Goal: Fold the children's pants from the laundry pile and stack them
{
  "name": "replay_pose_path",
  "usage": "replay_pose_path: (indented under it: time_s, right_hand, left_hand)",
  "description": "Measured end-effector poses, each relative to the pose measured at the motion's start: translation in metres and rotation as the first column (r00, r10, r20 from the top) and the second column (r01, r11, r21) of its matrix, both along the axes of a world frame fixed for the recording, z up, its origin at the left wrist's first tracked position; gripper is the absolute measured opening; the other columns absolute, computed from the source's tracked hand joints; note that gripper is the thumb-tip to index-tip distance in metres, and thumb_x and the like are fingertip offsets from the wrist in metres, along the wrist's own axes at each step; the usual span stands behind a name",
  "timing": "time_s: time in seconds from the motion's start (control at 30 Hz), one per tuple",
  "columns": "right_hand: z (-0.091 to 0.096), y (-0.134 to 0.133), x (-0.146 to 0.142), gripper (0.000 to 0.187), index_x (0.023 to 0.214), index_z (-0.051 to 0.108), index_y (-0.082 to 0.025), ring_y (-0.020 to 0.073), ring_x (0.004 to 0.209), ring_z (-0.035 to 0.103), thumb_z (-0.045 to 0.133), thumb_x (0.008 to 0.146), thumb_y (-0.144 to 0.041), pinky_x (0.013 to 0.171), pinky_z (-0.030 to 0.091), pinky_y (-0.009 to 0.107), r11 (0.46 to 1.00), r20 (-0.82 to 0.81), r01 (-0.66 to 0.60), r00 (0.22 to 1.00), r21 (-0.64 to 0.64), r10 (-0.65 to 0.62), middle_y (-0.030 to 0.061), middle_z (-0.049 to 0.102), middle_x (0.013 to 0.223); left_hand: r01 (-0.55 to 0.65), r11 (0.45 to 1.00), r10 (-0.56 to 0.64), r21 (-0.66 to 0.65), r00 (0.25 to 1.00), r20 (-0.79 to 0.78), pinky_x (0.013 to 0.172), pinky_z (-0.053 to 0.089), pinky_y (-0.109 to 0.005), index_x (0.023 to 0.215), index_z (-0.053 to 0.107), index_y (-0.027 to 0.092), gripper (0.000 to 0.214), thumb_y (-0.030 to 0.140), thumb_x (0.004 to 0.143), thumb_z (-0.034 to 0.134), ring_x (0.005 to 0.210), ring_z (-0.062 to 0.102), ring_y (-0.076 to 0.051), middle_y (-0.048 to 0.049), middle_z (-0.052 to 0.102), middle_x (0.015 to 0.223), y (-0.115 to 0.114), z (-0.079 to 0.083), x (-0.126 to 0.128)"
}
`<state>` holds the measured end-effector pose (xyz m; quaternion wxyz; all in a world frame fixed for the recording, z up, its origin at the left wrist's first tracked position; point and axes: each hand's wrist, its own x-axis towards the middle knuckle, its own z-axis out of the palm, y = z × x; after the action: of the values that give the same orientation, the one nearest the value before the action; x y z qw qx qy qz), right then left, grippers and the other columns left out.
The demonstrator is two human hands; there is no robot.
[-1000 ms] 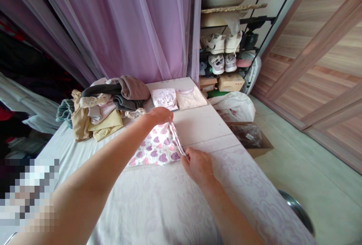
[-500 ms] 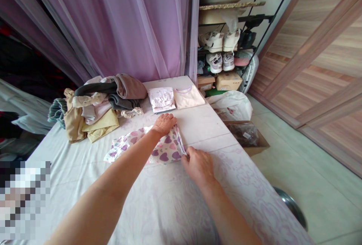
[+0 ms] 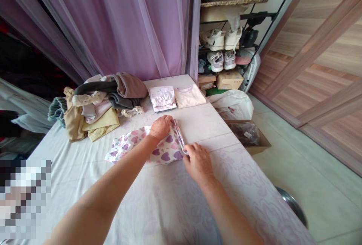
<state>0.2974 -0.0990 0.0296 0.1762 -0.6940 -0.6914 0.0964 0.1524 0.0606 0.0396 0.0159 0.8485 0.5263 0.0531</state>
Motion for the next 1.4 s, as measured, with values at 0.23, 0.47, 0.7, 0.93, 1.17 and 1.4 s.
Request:
replay_pose_path:
  time_s: [0.23, 0.47, 0.7, 0.93, 1.17, 1.4]
  right_hand:
    - [0.002, 0.001, 0.002, 0.016, 0.095, 0.065, -0.023, 0.0193, 0.094, 0.057, 0.055, 0.084, -0.017, 0.08, 0.034, 0.029, 0.999, -0.025, -0.006, 1.0, -0.032, 0.005, 0.0052, 0.065, 0.097]
    - [0.002, 0.001, 0.002, 0.018, 0.096, 0.065, -0.023, 0.0197, 0.094, 0.056, 0.056, 0.083, -0.016, 0.081, 0.034, 0.029, 0.999, -0.044, -0.01, 0.999, -0.041, 0.008, 0.0054, 0.065, 0.098]
    - [0.002, 0.001, 0.003, 0.021, 0.099, 0.066, -0.025, 0.0181, 0.096, 0.057, 0.055, 0.084, -0.016, 0.081, 0.034, 0.029, 0.998, -0.019, -0.024, 1.0, -0.052, 0.023, 0.0045, 0.065, 0.1]
    - [0.001, 0.001, 0.005, 0.013, 0.085, 0.069, -0.023, 0.0175, 0.085, 0.059, 0.057, 0.084, -0.02, 0.075, 0.036, 0.029, 1.0, -0.04, -0.002, 0.999, -0.008, 0.002, 0.0036, 0.067, 0.09]
    - [-0.004, 0.001, 0.01, 0.014, 0.079, 0.068, -0.023, 0.0174, 0.077, 0.061, 0.054, 0.083, -0.022, 0.071, 0.041, 0.028, 0.994, -0.216, 0.027, 0.976, 0.104, -0.004, 0.0039, 0.067, 0.084]
    - [-0.002, 0.051, -0.015, 0.033, 0.11, 0.062, -0.023, 0.0191, 0.092, 0.065, 0.053, 0.084, -0.042, 0.076, 0.053, 0.032, 0.975, -0.882, 0.194, 0.471, 0.104, 0.0, 0.0081, 0.068, 0.11]
  left_hand:
    - [-0.02, 0.989, 0.033, -0.148, 0.996, 0.085, 0.085, 0.049, -0.026, 0.116, 0.067, 0.024, 0.03, 0.035, 0.092, 0.052, 0.098, 0.065, -0.02, -0.0062, 0.068, 0.112, 0.017, 0.009, -0.001]
    - [-0.062, 0.986, 0.08, -0.156, 0.99, 0.113, 0.077, 0.048, -0.028, 0.103, 0.071, 0.024, 0.026, 0.039, 0.089, 0.055, 0.089, 0.065, -0.021, -0.0051, 0.071, 0.1, 0.022, 0.011, 0.012]
    - [-0.061, 0.984, 0.092, -0.165, 0.978, 0.185, 0.077, 0.049, -0.03, 0.114, 0.063, 0.02, 0.029, 0.031, 0.088, 0.057, 0.088, 0.067, -0.022, -0.0059, 0.073, 0.097, 0.021, 0.0, 0.018]
    - [0.245, 0.967, -0.221, -0.063, 0.94, 0.26, 0.102, 0.043, -0.036, 0.106, 0.069, 0.018, 0.032, 0.042, 0.089, 0.057, 0.11, 0.062, -0.024, -0.0095, 0.069, 0.114, -0.002, -0.014, -0.001]
    - [0.292, 0.951, -0.272, -0.105, 0.947, 0.17, 0.116, 0.023, -0.055, 0.146, 0.04, 0.016, 0.091, 0.068, 0.075, 0.063, 0.142, 0.031, -0.035, -0.0176, 0.036, 0.154, -0.024, -0.031, -0.016]
    - [0.285, 0.952, -0.261, -0.113, 0.947, 0.188, 0.118, 0.022, -0.051, 0.146, 0.038, 0.014, 0.093, 0.065, 0.074, 0.065, 0.142, 0.031, -0.034, -0.0178, 0.036, 0.154, -0.025, -0.029, -0.013]
